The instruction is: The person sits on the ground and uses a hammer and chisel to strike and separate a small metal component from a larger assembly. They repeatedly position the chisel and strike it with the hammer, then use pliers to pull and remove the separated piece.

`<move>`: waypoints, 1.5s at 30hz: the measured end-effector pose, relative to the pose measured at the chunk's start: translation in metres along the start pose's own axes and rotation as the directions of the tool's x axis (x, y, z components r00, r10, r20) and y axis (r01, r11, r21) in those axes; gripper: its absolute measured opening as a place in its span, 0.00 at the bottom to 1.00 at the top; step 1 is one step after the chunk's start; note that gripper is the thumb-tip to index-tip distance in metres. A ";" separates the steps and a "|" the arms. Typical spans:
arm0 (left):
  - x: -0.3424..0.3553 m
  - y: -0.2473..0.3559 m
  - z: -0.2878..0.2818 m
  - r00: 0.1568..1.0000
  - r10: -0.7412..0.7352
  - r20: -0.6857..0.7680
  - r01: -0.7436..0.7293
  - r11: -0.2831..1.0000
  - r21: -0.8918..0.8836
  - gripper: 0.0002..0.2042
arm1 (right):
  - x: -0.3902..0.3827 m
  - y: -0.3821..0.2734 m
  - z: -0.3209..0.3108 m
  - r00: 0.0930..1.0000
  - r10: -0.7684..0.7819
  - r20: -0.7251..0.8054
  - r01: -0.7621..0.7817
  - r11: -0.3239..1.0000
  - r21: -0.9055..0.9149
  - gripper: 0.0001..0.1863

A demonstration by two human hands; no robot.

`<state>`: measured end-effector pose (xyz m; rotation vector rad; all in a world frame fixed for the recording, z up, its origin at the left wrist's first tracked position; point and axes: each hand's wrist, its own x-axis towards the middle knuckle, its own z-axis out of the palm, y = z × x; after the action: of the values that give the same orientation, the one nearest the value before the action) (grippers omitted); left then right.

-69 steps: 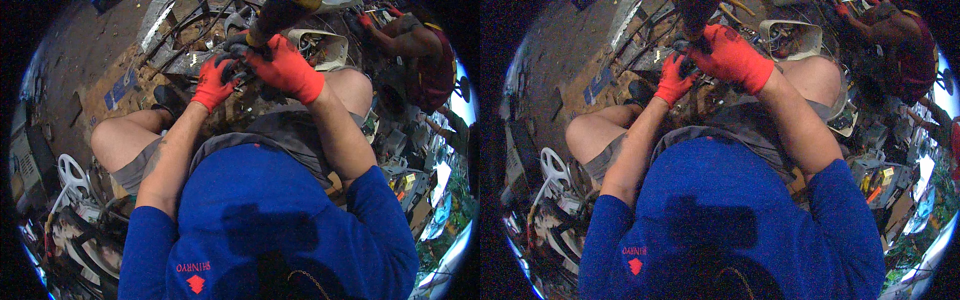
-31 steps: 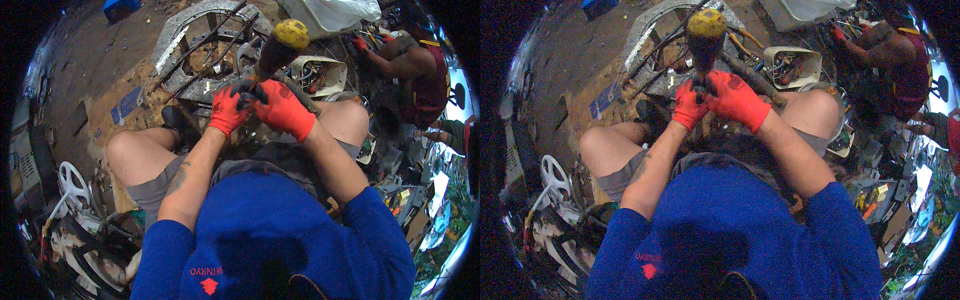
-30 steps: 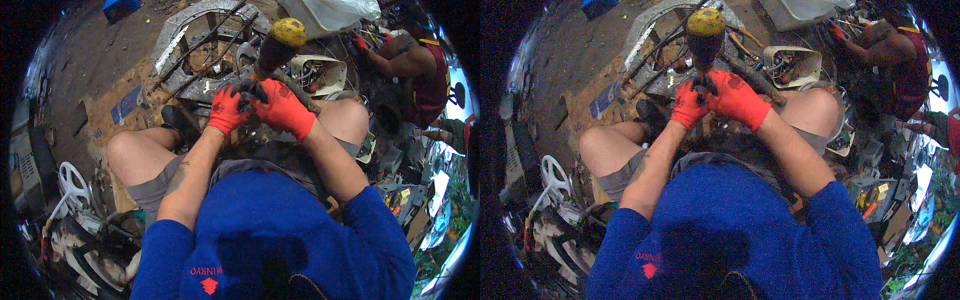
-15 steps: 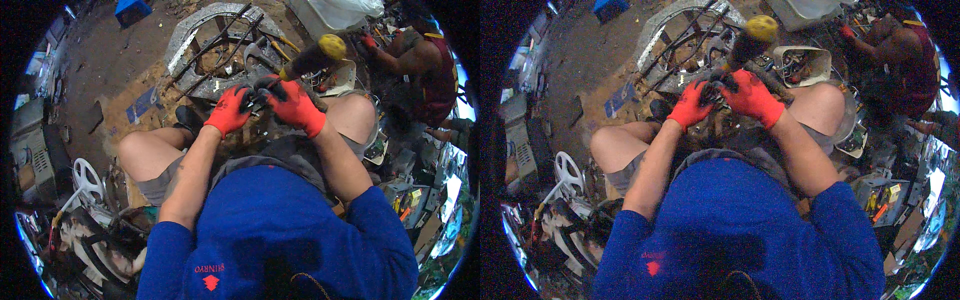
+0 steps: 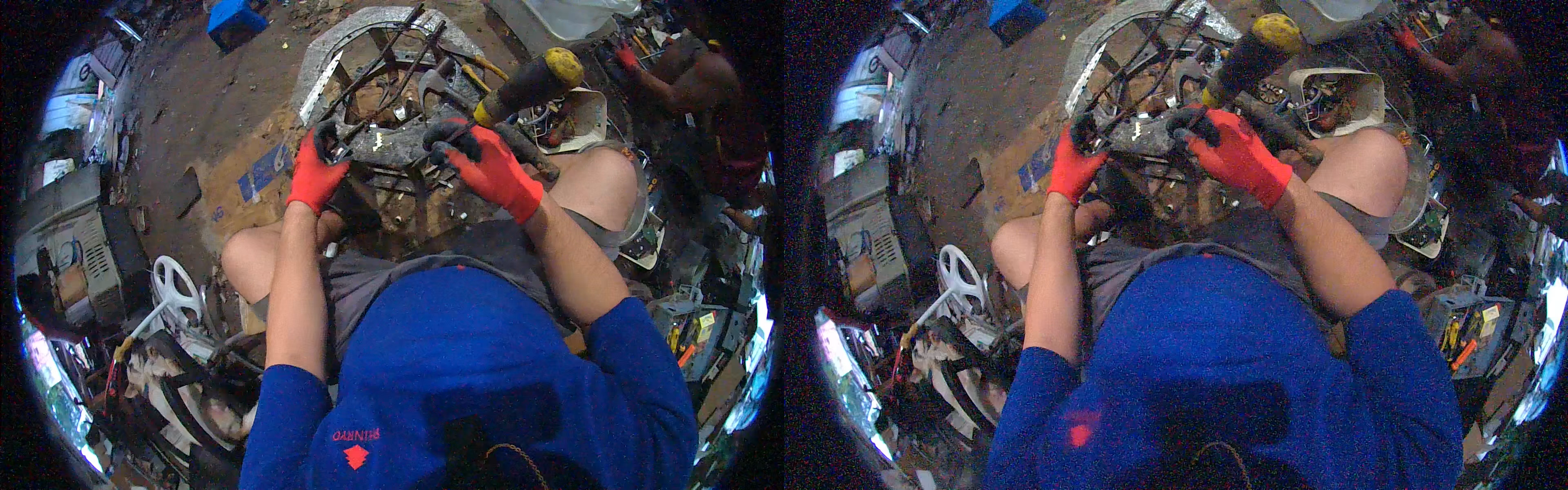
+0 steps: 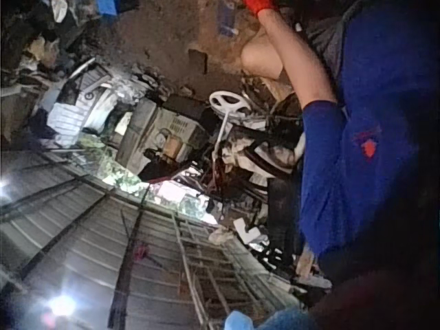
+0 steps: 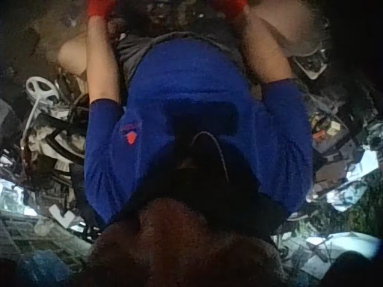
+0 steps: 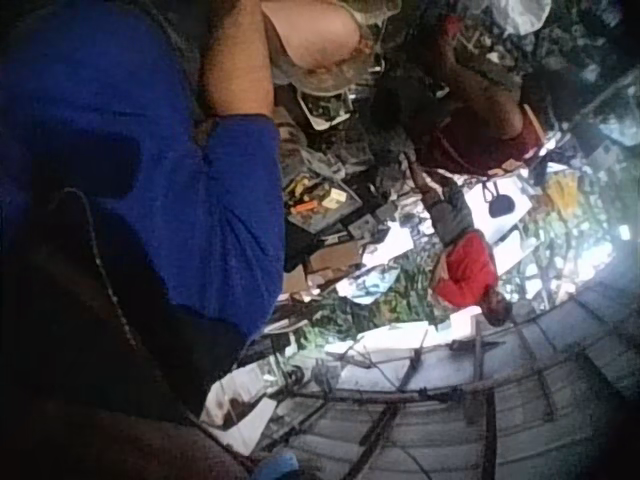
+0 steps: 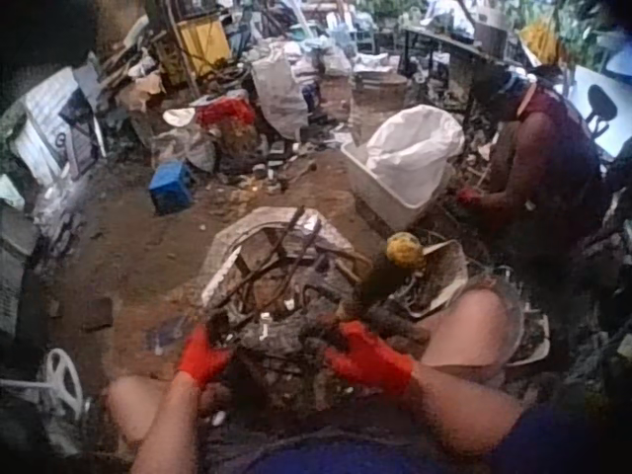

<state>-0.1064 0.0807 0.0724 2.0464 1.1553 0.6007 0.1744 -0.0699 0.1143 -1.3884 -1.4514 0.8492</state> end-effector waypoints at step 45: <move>-0.005 -0.007 0.025 0.999 -0.049 -0.015 0.050 0.854 0.517 0.39 | 0.019 -0.004 0.044 0.998 0.068 -0.001 -0.068 0.998 -0.008 0.18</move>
<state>-0.0961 0.0704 0.0505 2.4493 1.4881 0.2757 0.1335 -0.0467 0.1063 -1.4512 -1.4154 0.8865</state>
